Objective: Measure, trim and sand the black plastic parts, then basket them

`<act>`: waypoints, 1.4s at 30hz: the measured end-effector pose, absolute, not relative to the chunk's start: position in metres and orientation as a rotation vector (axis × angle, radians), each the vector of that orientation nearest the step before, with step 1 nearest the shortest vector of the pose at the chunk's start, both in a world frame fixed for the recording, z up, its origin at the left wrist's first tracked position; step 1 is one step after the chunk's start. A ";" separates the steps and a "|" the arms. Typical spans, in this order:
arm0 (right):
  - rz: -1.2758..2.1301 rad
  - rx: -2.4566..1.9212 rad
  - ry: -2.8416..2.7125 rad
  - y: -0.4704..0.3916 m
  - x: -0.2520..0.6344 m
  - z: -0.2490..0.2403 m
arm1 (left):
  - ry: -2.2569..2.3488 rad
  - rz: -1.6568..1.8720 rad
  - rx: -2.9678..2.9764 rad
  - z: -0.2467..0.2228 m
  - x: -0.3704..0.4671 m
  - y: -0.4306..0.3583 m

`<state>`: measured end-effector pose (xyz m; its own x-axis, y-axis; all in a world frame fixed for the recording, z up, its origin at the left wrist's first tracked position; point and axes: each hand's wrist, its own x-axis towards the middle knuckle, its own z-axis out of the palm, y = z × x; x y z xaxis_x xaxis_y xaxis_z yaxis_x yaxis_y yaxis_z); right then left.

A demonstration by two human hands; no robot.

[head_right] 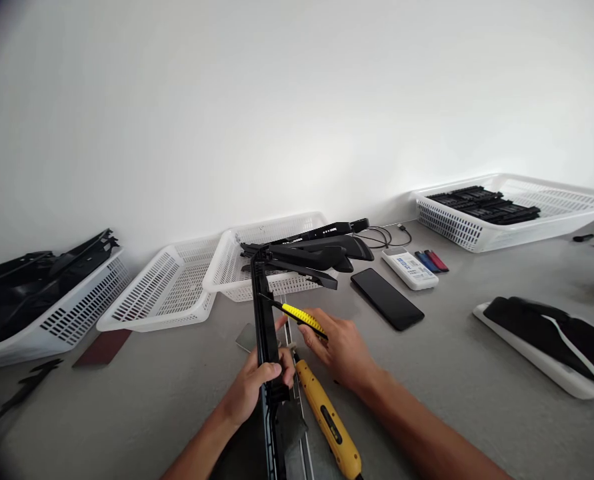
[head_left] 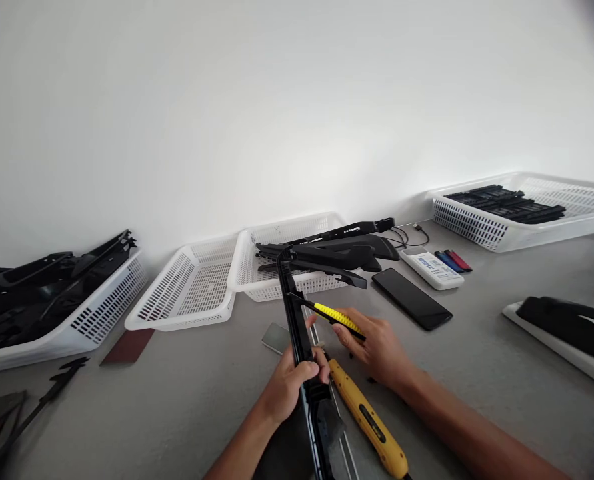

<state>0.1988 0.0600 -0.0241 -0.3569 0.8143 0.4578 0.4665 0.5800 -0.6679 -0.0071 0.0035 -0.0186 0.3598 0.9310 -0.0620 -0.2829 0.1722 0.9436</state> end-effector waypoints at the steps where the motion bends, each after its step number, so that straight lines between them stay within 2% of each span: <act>1: 0.542 -1.022 -1.992 0.060 0.199 -0.024 | 0.805 0.979 1.041 -0.019 -0.007 0.002; 42: 0.711 -0.908 -2.115 0.064 0.214 -0.008 | 0.795 1.002 0.971 -0.022 -0.011 0.004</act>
<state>0.2139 0.0636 -0.0078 -0.4957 0.7743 0.3934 0.3790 0.6004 -0.7041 -0.0112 0.0043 -0.0222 0.3433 0.9334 -0.1044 -0.3132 0.2185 0.9242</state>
